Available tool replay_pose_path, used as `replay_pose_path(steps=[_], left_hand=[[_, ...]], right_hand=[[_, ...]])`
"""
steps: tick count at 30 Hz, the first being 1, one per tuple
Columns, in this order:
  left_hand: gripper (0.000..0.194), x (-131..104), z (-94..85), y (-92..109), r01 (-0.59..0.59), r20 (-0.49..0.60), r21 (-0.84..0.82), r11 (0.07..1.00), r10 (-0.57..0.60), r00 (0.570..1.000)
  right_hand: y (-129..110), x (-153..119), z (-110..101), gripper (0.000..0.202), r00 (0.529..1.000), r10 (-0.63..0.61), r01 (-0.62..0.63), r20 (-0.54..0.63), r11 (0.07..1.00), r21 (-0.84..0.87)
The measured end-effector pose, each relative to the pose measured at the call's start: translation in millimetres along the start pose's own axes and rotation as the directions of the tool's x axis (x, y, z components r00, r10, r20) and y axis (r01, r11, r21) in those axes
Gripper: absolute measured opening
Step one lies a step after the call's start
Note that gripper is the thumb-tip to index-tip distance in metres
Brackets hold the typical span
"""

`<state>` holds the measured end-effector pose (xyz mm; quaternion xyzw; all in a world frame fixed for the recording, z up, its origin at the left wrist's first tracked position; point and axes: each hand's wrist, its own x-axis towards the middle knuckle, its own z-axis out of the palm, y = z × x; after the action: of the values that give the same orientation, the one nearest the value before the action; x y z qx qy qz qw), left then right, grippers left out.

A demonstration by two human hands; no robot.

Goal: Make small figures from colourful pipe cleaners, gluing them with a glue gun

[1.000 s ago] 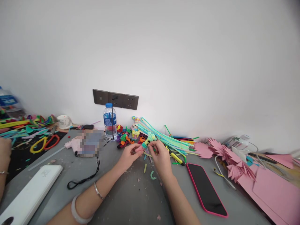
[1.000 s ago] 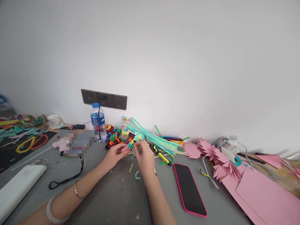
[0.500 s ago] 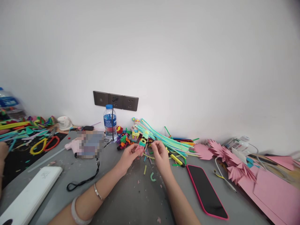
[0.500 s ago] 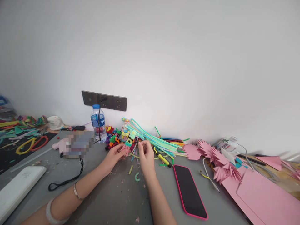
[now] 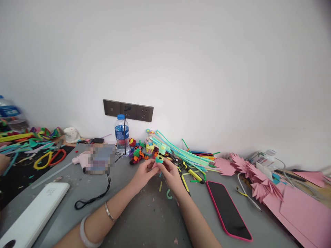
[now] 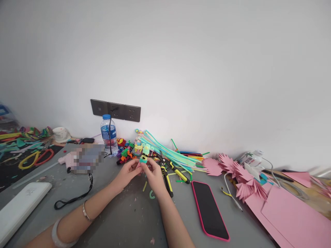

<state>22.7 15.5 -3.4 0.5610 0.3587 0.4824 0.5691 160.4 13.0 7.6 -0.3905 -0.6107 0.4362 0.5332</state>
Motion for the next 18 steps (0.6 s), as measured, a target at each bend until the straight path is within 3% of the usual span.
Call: replay_pose_path(steps=[3, 5, 9, 12, 18], left_hand=[[0.034, -0.7, -2.3, 3.1, -0.087, -0.062, 0.190, 0.978, 0.100, 0.993], [0.028, -1.4, -6.3, 5.8, -0.166, -0.103, 0.371, 0.914, 0.219, 0.970], [0.026, -4.0, -13.9, 9.7, -0.337, 0.023, 0.658, 0.673, 0.430, 0.903], [0.032, -7.1, -14.1, 10.3, -0.391, 0.125, 0.723, 0.570, 0.447, 0.885], [0.043, -10.2, -10.6, 11.1, -0.390, 0.178, 0.792, 0.469, 0.434, 0.883]], right_hand=[[-1.8, 1.3, -2.4, 0.030, 0.996, 0.032, -0.027, -0.080, 0.998, 0.065], [-0.7, 2.5, -4.5, 0.032, 0.989, 0.070, -0.052, -0.130, 0.989, 0.139], [4.2, 4.2, -7.9, 0.035, 0.979, 0.125, -0.088, -0.162, 0.972, 0.220], [6.8, 4.5, -8.4, 0.034, 0.979, 0.109, -0.070, -0.170, 0.972, 0.223], [8.8, 4.1, -7.8, 0.031, 0.984, 0.088, -0.053, -0.158, 0.975, 0.216]])
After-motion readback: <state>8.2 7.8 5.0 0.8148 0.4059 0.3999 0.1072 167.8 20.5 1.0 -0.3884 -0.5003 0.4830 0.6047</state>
